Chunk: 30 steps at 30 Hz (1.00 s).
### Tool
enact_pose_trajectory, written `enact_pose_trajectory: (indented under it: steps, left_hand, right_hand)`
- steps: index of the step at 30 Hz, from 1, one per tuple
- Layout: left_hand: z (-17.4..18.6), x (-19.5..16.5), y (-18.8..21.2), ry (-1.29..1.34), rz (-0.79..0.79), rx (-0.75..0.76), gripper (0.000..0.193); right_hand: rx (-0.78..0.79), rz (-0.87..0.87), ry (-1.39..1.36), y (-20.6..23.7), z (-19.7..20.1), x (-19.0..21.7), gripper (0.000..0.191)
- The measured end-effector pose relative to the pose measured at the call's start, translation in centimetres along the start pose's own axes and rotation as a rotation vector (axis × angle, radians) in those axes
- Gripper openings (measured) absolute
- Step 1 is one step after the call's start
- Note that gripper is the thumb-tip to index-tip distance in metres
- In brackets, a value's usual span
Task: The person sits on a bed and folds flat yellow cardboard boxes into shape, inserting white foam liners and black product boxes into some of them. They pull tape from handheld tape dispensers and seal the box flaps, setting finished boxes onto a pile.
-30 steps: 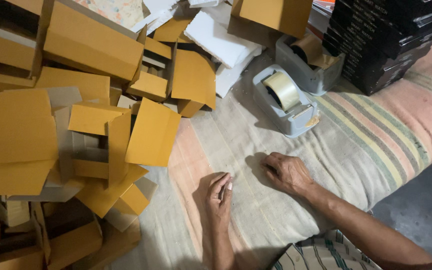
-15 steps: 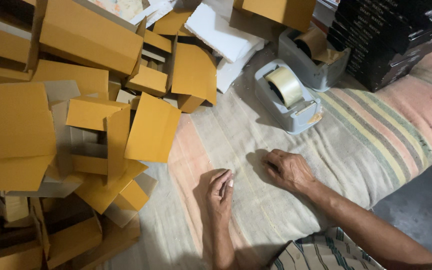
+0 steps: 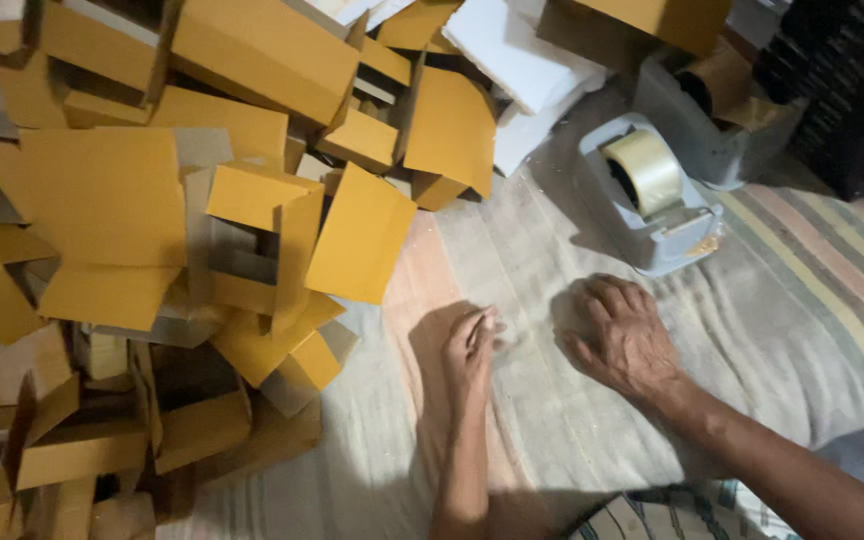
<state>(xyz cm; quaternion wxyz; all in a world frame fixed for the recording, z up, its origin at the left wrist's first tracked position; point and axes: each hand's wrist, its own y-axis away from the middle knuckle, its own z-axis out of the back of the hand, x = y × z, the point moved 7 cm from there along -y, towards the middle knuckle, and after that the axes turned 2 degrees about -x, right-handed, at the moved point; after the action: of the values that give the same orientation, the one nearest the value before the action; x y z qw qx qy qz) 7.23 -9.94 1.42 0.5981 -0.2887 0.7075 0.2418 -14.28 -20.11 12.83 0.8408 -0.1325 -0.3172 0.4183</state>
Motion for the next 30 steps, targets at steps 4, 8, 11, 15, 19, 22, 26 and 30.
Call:
enact_pose_trajectory:
  steps: [4, 8, 11, 15, 19, 22, 26, 30]
  left_hand:
    - [-1.7, -1.7, -3.9, -0.037, -0.100, 0.032, 0.025]
    - [-1.3, -2.4, -4.3, -0.178, -0.147, -0.007, 0.022]
    - [-1.0, -1.4, -3.7, -0.213, -0.058, -0.033, 0.019]
    - [-0.9, -0.8, -3.9, -0.186, -0.022, -0.038, 0.017]
    - [-1.0, -2.0, -4.1, -0.273, -0.164, 0.015, 0.015]
    - [-0.7, -2.0, -4.1, -0.238, -0.124, 0.007, 0.016]
    - [-0.6, -1.8, -4.8, 0.087, -0.050, -0.040, 0.019]
    - [0.1, -0.6, -5.6, -0.081, 0.066, -0.103, 0.027]
  right_hand:
    - [0.053, -0.065, 0.020, -0.4, 0.0, 0.0, 0.060]
    - [0.000, -0.034, 0.051, -0.6, 0.3, 0.5, 0.060]
    - [0.001, 0.003, 0.103, -1.2, -0.1, 0.8, 0.062]
    - [0.122, -0.026, 0.238, -2.5, -1.9, 0.2, 0.054]
    - [-0.024, -0.142, 0.215, -3.6, -2.3, -0.9, 0.034]
    - [-0.041, -0.150, 0.123, -3.7, -2.8, -1.3, 0.028]
    - [0.168, -0.271, 0.033, -3.4, -4.5, -2.2, 0.021]
    - [0.162, -0.308, -0.066, -3.7, -4.2, -2.0, 0.022]
